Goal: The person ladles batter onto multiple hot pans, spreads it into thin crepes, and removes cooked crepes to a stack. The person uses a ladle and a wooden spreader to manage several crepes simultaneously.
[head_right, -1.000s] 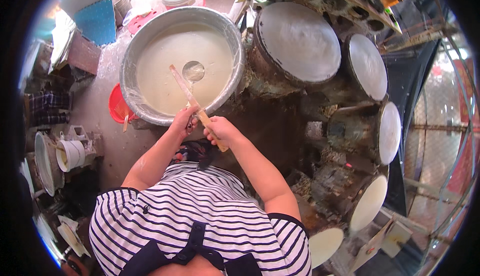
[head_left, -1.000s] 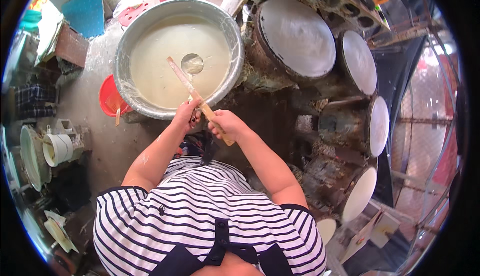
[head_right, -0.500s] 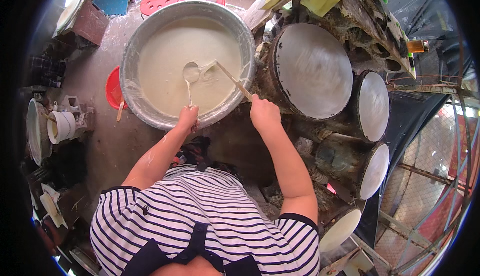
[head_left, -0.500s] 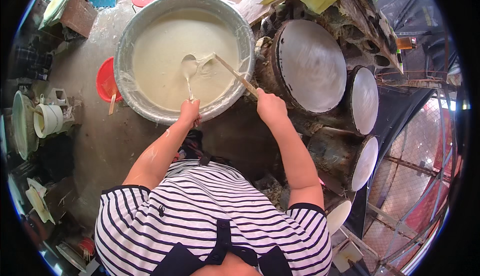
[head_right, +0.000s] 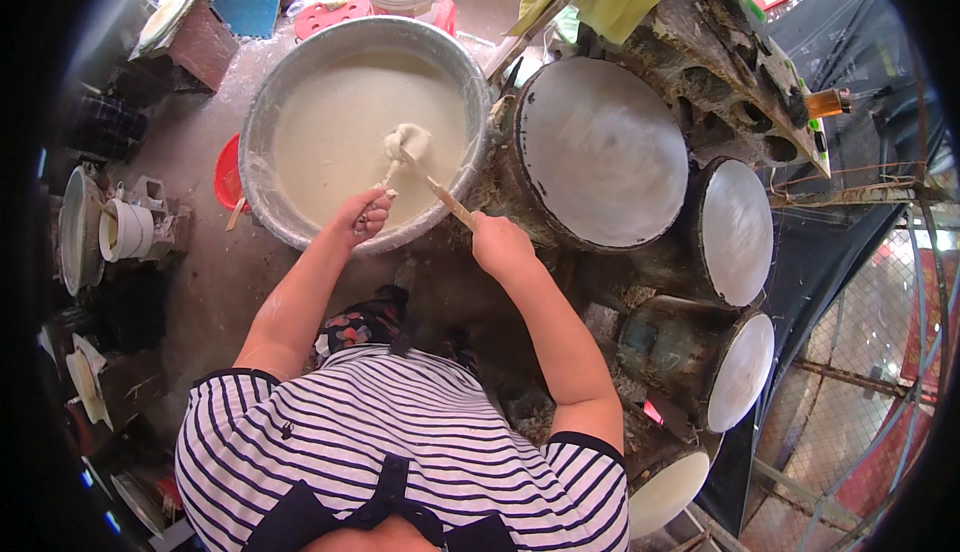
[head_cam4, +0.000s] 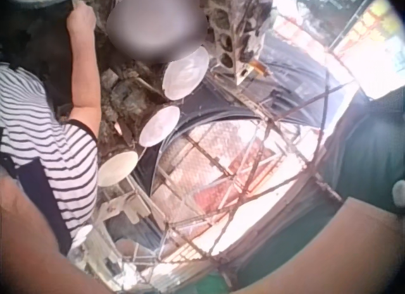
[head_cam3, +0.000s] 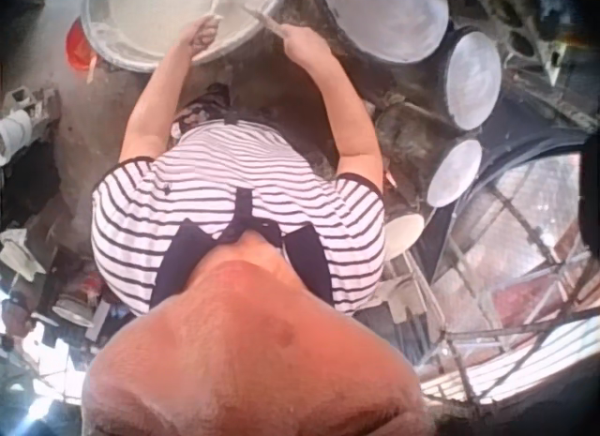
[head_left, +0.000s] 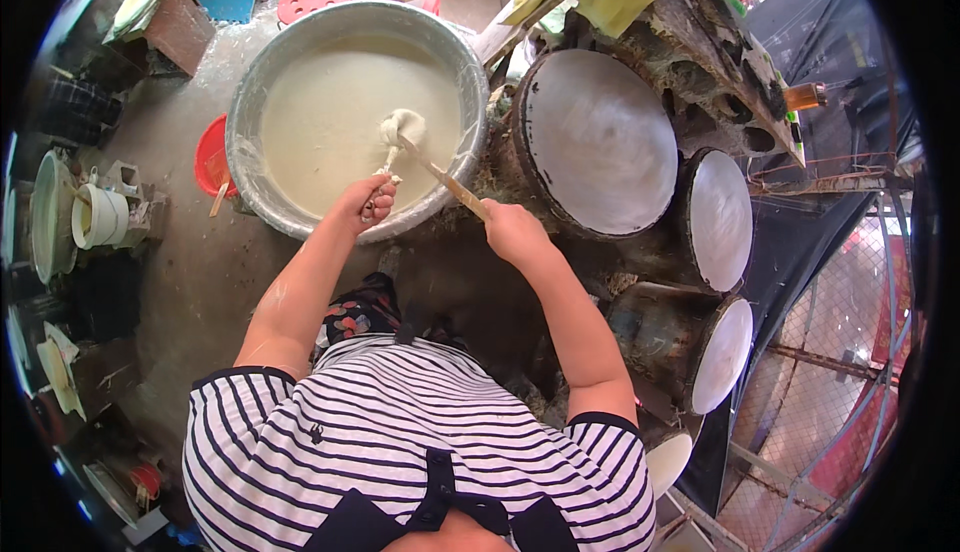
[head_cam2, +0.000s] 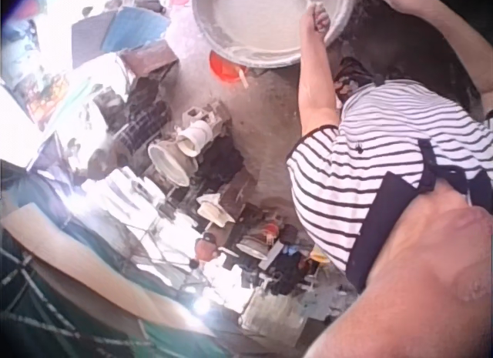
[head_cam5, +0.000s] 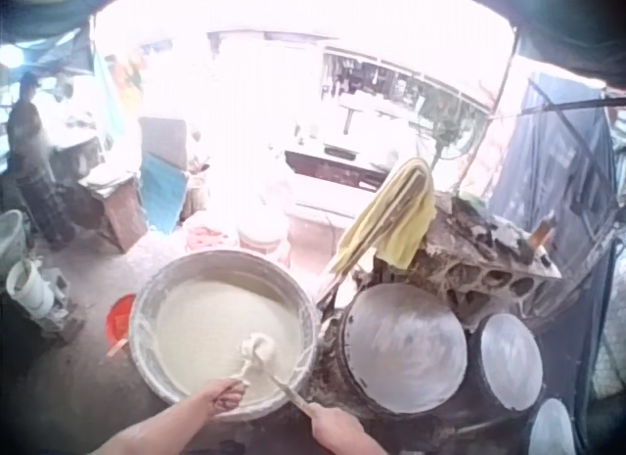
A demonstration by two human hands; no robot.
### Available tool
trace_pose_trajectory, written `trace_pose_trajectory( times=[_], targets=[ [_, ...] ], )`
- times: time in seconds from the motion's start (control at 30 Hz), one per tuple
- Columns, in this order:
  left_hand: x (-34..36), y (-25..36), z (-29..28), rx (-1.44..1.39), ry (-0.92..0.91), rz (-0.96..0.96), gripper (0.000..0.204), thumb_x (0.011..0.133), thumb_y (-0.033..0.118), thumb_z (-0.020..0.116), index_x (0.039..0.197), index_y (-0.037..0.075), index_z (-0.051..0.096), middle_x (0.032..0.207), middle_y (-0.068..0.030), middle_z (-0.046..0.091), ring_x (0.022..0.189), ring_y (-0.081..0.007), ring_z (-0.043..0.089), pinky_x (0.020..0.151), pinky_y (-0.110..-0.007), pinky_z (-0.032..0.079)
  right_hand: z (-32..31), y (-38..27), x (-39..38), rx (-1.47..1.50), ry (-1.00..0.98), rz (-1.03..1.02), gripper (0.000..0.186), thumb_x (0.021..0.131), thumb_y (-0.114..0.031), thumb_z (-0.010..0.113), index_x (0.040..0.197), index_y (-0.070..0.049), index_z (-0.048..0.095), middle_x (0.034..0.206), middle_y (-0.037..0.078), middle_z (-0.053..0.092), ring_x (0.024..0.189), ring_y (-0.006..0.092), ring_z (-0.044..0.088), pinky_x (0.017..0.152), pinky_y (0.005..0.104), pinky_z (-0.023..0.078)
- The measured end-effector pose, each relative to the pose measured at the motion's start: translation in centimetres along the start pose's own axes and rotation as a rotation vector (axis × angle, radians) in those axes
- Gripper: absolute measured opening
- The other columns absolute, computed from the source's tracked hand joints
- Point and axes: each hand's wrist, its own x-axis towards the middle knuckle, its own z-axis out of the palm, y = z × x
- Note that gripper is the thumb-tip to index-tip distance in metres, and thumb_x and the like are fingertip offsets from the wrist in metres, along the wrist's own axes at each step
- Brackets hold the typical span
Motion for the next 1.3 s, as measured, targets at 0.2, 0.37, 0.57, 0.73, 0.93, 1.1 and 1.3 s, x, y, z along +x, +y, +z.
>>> trace_pose_trajectory(
  times=[0.2,0.37,0.57,0.73,0.93,1.1,1.3],
  targets=[
    [-8.7,0.2,9.0,-0.060,-0.190,0.235,0.027,0.097,0.025,0.040,0.075,0.010,0.042,0.051,0.0037,0.036,0.033,-0.0045,0.029,0.027,-0.018,0.024,-10.2,1.3,-6.6,-0.073,0.177,-0.145,0.026,0.087,-0.014,0.041,0.109,-0.009,0.055,0.083,0.021,0.063,0.081,0.0400,0.061,0.072,0.0495,0.048],
    [-19.4,0.4,18.0,0.251,-0.156,0.596,0.022,0.096,0.026,0.044,0.082,0.009,0.043,0.055,0.0048,0.038,0.036,-0.0033,0.033,0.027,-0.018,0.026,-18.8,1.3,-12.3,-0.264,0.602,-0.361,0.035,0.087,-0.013,0.045,0.120,-0.016,0.056,0.075,0.014,0.061,0.067,0.0324,0.061,0.061,0.0438,0.049],
    [-21.1,-1.2,14.4,0.224,-0.031,0.475,0.018,0.095,0.022,0.046,0.084,0.008,0.043,0.060,0.0044,0.040,0.040,-0.0032,0.036,0.029,-0.019,0.026,-11.1,8.4,-9.8,-0.367,0.889,-0.444,0.039,0.083,-0.012,0.057,0.121,-0.019,0.056,0.066,0.007,0.052,0.056,0.0236,0.058,0.048,0.0343,0.047],
    [-18.0,-2.4,10.1,0.069,0.014,0.154,0.026,0.097,0.026,0.043,0.076,0.011,0.040,0.054,0.0048,0.037,0.037,-0.0042,0.032,0.028,-0.019,0.023,-3.2,10.6,-11.4,0.280,1.046,-0.358,0.032,0.089,-0.008,0.052,0.121,-0.009,0.051,0.071,0.006,0.057,0.054,0.0172,0.056,0.050,0.0316,0.048],
    [-21.0,-5.4,16.4,0.400,0.132,0.119,0.029,0.097,0.028,0.041,0.072,0.014,0.040,0.049,0.0054,0.031,0.033,-0.0054,0.027,0.027,-0.020,0.019,4.8,12.3,-17.9,1.563,0.925,-0.003,0.019,0.097,-0.013,0.040,0.111,0.000,0.044,0.074,0.007,0.057,0.057,0.0113,0.056,0.054,0.0254,0.051],
    [-23.9,-10.8,28.1,0.709,0.097,0.274,0.014,0.096,0.022,0.043,0.089,0.010,0.046,0.058,0.0026,0.037,0.031,-0.0043,0.030,0.022,-0.020,0.022,8.8,17.7,-25.6,1.676,1.113,0.151,0.015,0.097,-0.013,0.038,0.105,-0.001,0.041,0.077,0.009,0.057,0.059,0.0148,0.058,0.054,0.0283,0.053],
    [-19.3,-18.4,41.2,1.076,-0.367,0.192,0.022,0.096,0.023,0.041,0.100,0.003,0.048,0.057,0.0014,0.038,0.029,-0.0035,0.031,0.022,-0.019,0.022,12.1,25.7,-35.5,1.665,1.367,0.450,0.016,0.092,-0.010,0.040,0.104,0.000,0.040,0.077,0.010,0.058,0.058,0.0148,0.058,0.050,0.0275,0.051]
  ],
)
